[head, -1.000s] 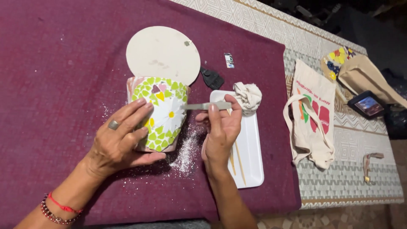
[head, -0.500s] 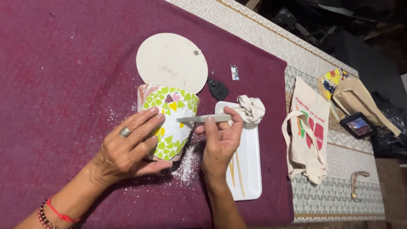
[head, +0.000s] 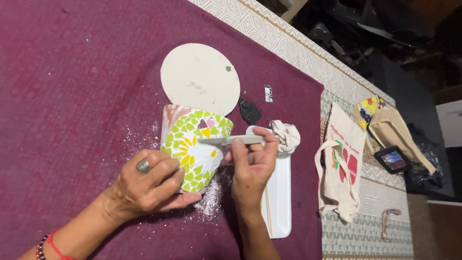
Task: Applying and smoothing grout over a mosaic-patterned pot using a scraper tool.
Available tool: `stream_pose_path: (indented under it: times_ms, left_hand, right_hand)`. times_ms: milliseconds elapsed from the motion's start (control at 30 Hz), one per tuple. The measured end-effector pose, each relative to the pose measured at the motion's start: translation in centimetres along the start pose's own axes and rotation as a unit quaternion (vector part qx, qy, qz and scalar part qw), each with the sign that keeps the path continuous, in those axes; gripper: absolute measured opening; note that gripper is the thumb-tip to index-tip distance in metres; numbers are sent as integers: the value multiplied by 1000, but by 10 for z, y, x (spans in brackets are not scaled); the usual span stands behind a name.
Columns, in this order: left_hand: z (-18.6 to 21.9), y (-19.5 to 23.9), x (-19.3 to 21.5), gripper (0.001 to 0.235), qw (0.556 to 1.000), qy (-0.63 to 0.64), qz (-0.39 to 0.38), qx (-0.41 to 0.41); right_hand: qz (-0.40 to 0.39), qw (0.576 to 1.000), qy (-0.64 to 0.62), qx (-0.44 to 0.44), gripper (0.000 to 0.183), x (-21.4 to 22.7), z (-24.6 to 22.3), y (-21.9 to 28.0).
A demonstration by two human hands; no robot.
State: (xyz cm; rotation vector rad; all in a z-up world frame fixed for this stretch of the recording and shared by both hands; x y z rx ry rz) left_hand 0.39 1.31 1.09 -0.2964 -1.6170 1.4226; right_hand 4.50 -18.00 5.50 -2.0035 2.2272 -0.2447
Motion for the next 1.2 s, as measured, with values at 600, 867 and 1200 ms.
stream_pose_path:
  times_ms: [600,867,1200]
  left_hand:
    - [1,-11,2,36,1000,26,-10,-4]
    - [1,-8,-1,35,1000,21,-4,-7]
    - [2,-9,0,34,1000,20,-11,-8]
  right_hand:
    - [-13,1000,19,1,10,12,-2,-16]
    - [-69,995,63,21,8,17,-8,-20]
    - [-99,993,64,15,8,16,-5,-25]
Point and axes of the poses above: each hand's wrist, its own y-axis away from the middle knuckle, its own x-axis out of the back of the hand, z = x × y, the point moved 1 cm from there along -y, towards the middle knuckle, and after that the axes turned 1 degree about -z, right-handed, at the moved point
